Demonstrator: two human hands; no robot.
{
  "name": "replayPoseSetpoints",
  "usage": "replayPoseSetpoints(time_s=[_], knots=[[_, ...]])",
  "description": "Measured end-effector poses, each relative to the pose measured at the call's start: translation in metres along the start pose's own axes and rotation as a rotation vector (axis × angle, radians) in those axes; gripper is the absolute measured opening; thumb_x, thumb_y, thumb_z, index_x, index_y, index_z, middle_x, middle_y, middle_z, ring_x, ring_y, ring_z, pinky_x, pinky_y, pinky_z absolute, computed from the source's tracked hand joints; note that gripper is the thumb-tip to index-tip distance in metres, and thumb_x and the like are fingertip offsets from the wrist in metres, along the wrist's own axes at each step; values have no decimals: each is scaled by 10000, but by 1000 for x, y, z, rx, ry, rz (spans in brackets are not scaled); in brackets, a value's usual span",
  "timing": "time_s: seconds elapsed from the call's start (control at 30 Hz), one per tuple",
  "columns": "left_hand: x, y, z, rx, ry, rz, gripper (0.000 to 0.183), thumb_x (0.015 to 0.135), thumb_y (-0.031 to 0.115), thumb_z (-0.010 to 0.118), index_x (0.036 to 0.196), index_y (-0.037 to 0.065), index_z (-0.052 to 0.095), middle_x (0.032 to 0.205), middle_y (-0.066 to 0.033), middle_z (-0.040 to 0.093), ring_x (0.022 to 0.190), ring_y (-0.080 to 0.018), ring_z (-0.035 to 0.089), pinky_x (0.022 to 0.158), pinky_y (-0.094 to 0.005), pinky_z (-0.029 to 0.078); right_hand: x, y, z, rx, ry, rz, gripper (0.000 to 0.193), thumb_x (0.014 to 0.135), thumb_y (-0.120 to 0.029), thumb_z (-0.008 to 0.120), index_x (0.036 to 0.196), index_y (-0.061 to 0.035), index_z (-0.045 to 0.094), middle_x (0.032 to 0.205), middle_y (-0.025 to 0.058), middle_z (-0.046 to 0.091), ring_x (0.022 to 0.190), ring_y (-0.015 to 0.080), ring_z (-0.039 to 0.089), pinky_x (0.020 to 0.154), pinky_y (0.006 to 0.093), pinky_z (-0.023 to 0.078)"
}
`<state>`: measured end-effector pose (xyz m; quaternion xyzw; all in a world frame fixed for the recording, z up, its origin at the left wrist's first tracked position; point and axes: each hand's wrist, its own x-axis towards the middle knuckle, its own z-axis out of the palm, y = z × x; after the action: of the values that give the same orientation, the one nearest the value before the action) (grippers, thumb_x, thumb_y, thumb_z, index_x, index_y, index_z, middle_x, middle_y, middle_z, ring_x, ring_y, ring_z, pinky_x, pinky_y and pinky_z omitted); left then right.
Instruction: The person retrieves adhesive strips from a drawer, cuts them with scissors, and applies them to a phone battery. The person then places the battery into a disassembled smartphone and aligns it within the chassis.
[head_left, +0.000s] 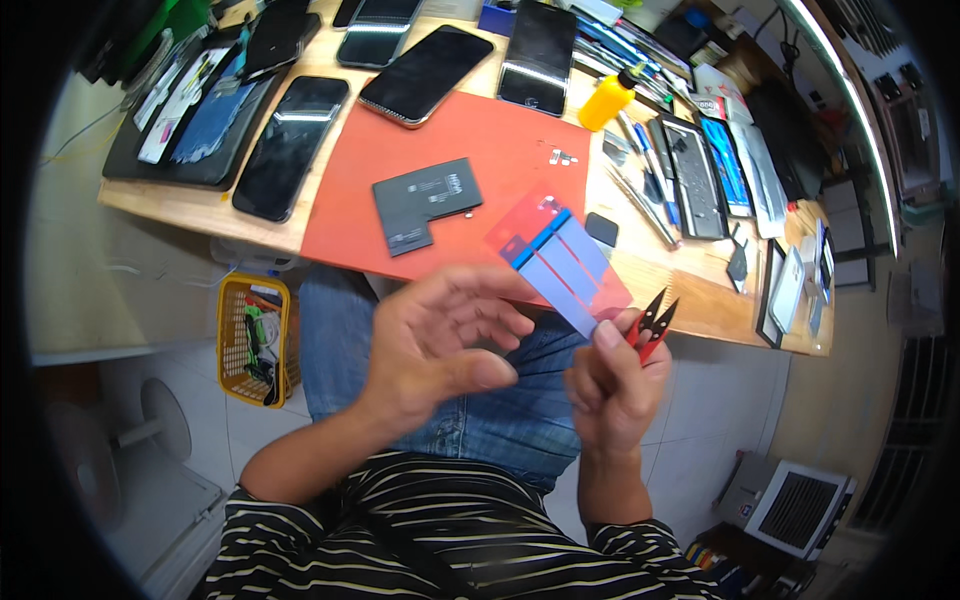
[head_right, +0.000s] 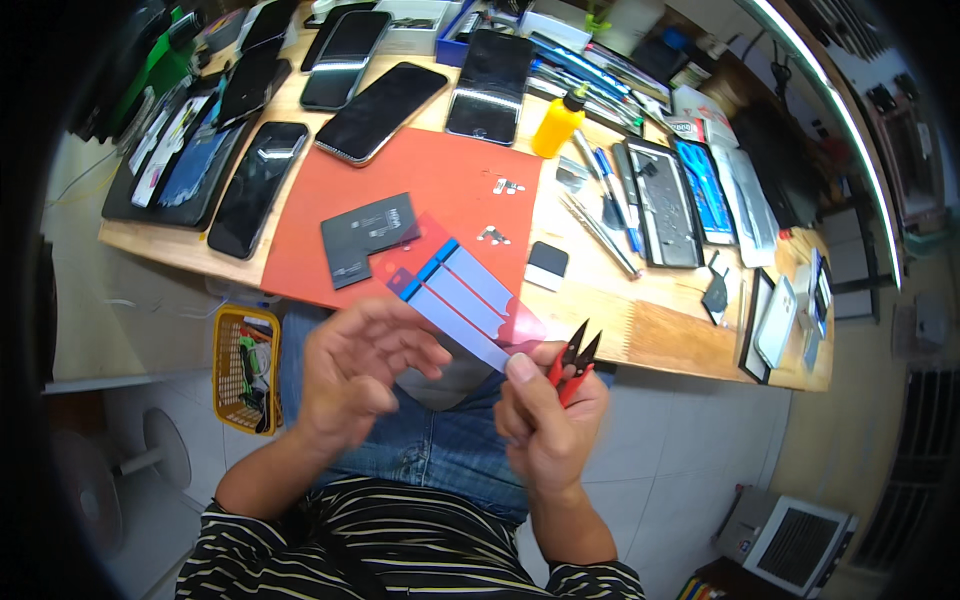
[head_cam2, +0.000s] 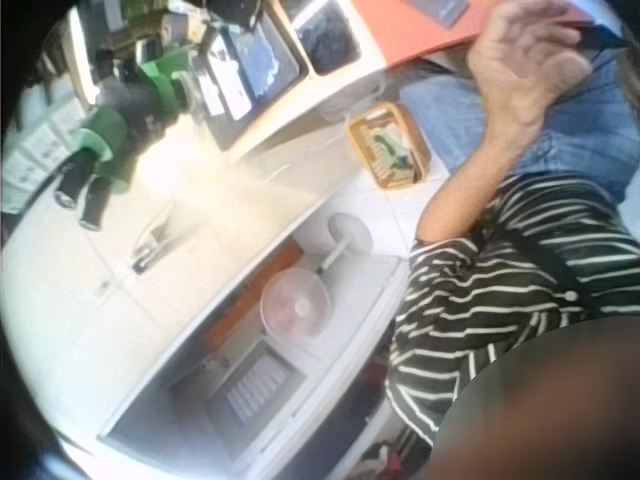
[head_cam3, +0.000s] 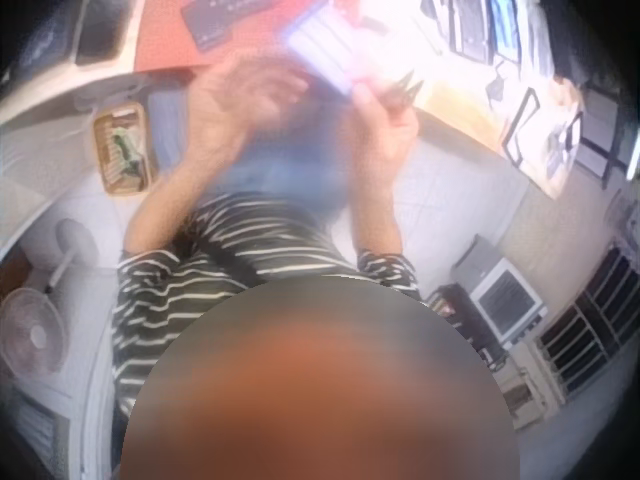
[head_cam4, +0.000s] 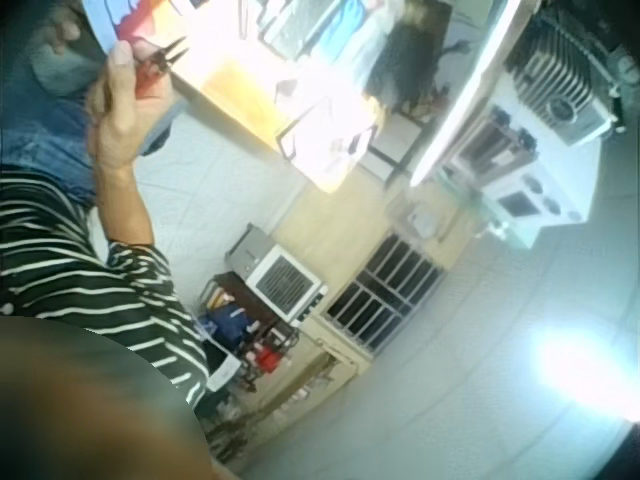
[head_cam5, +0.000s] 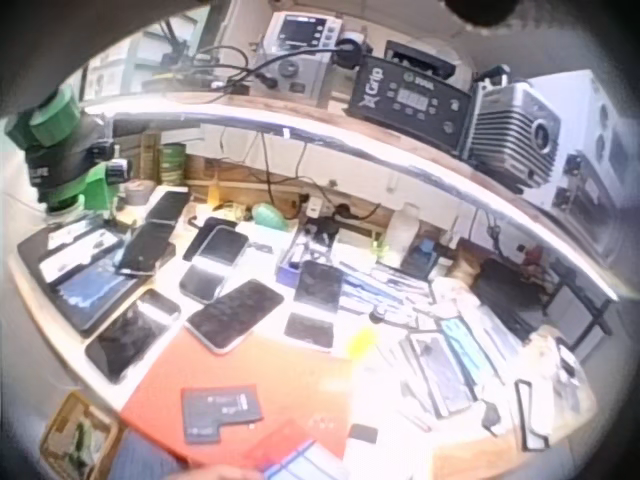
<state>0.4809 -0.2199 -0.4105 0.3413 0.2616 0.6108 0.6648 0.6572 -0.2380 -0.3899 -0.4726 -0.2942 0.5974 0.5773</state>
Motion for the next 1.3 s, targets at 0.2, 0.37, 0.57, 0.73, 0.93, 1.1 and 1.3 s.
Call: replayPoseSetpoints(time_s=[0.2,0.37,0.57,0.73,0.93,1.1,1.3], knots=[[-8,-24,24,221,58,-140,188,953,57,726,1115,-36,716,1003,-77,735,900,-99,677,801,-259,560,-15,19,-12,-3,4,-50,146,950,-14,674,1079,47,642,626,-15,518,445,45,380,419,232,267],[6,-13,15,224,-17,-283,149,945,61,725,1046,-47,737,957,-109,755,849,-130,707,773,-267,569,-14,-5,-46,-419,-234,209,621,966,-516,469,1022,78,641,575,-33,375,452,50,291,429,239,208],[10,-10,15,307,-93,-468,164,957,89,720,1021,-61,734,886,-108,747,786,-134,710,728,-263,590,-11,-17,-53,-388,-345,324,372,1002,-312,474,1061,23,623,639,-51,388,560,44,312,513,234,240],[14,-5,17,324,-130,-505,172,960,101,722,1005,-64,729,867,-106,740,776,-130,704,729,-262,594,-8,-25,-53,-398,-407,348,352,1007,-306,493,1032,20,622,647,-53,398,559,43,306,508,236,240],[14,-7,20,344,-141,-501,173,961,106,723,1003,-62,728,869,-104,739,784,-127,705,731,-263,593,-10,-19,-53,-350,-350,372,341,1024,-324,536,970,0,627,657,-61,410,566,34,315,510,231,245],[18,-3,16,366,-153,-540,165,956,87,721,1021,-65,725,883,-101,740,795,-128,707,722,-269,598,-6,-20,-59,-379,-342,280,336,1008,-332,606,989,0,651,644,-79,407,578,16,336,518,216,242],[19,-2,22,314,-197,-576,150,945,60,720,1023,-69,724,881,-91,736,770,-114,698,696,-260,595,14,-35,-55,-559,-248,4,197,886,-161,796,930,-5,683,638,-78,432,594,15,348,534,213,277]])
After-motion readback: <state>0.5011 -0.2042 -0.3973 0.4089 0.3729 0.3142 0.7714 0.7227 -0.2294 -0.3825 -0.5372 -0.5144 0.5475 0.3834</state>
